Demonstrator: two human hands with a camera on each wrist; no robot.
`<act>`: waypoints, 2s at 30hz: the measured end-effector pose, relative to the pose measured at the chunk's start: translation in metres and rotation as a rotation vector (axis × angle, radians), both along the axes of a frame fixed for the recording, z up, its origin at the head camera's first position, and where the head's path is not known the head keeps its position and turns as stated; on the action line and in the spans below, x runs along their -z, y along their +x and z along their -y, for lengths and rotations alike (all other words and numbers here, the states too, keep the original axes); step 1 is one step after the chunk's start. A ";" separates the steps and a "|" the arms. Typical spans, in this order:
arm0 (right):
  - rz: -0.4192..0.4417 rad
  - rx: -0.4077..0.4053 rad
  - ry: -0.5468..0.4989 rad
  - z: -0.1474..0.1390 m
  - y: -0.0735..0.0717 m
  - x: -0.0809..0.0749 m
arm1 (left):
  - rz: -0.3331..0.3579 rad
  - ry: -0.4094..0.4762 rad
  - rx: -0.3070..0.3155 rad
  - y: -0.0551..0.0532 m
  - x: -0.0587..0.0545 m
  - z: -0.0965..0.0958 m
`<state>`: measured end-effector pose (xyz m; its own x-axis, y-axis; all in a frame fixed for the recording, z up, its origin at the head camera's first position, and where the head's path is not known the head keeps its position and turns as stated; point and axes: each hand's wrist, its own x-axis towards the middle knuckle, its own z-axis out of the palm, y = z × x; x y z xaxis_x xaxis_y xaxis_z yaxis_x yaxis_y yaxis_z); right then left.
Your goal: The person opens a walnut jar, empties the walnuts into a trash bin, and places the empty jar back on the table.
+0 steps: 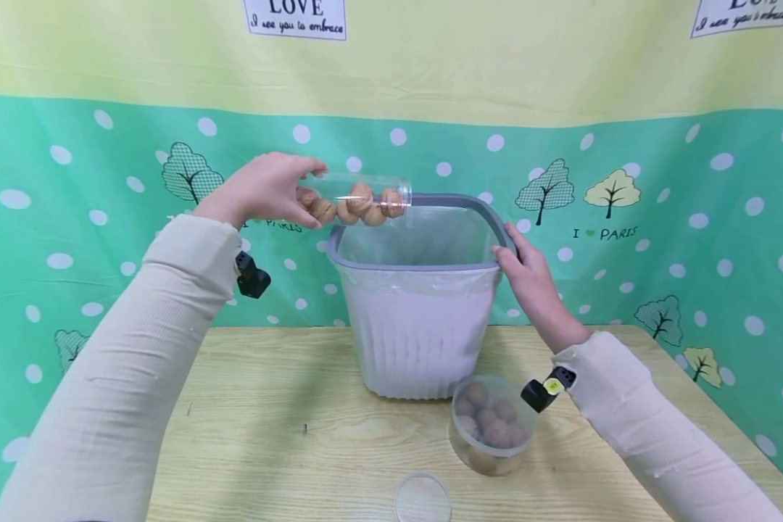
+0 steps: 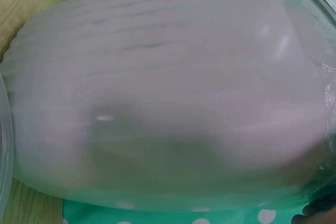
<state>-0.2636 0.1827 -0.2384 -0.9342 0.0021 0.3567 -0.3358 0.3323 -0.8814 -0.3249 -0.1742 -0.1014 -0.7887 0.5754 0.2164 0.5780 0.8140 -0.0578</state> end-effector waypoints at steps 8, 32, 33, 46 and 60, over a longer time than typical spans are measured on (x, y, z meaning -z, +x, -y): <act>-0.001 -0.002 -0.002 -0.001 0.001 0.000 | -0.025 -0.031 0.010 -0.002 0.001 -0.001; -0.009 0.011 0.004 -0.001 -0.002 0.003 | -0.015 0.041 0.031 -0.004 0.006 -0.002; -0.009 0.010 0.004 -0.001 -0.002 0.003 | -0.018 0.047 0.032 -0.004 0.006 -0.002; -0.010 -0.004 -0.008 -0.002 -0.002 0.003 | 0.007 0.016 0.029 -0.002 0.004 -0.010; -0.018 -0.004 -0.015 -0.002 -0.001 0.002 | -0.024 -0.006 0.039 -0.004 0.003 -0.005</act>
